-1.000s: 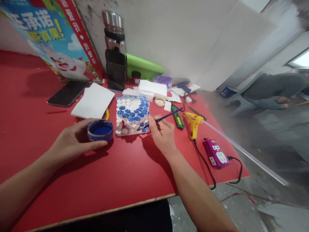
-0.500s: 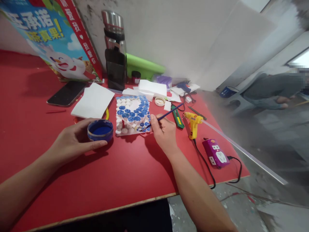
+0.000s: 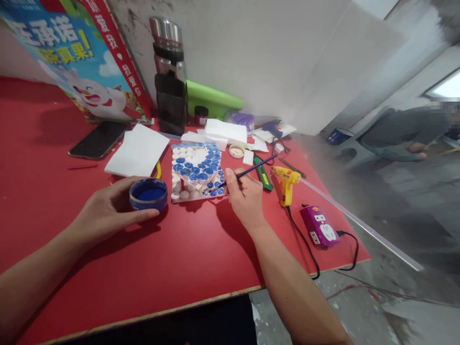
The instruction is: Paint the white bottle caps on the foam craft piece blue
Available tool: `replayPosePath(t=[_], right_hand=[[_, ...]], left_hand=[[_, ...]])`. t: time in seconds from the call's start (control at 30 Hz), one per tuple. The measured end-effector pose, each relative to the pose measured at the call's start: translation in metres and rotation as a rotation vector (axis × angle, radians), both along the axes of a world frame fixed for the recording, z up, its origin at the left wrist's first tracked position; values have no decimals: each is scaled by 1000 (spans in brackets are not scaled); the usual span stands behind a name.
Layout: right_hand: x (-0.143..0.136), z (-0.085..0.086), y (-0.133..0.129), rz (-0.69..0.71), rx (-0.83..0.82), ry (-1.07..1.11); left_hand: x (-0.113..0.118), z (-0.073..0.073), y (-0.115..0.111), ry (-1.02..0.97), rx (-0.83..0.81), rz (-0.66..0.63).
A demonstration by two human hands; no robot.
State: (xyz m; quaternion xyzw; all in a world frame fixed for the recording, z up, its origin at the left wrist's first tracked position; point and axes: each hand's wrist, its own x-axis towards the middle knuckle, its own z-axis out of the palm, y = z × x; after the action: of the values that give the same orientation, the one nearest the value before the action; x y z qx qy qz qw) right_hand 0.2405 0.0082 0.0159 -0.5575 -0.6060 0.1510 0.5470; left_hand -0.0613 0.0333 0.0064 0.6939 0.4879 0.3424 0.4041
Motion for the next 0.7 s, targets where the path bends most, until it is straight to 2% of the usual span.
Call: replayPosePath(t=[0.17,0.7], right_hand=[[-1,-3,-1,16,21,-80],[-1,-4,0,3,-11,1]], left_hand=[[1,0,0,-18,-6,1],[0,2,0,-4,-2,-6]])
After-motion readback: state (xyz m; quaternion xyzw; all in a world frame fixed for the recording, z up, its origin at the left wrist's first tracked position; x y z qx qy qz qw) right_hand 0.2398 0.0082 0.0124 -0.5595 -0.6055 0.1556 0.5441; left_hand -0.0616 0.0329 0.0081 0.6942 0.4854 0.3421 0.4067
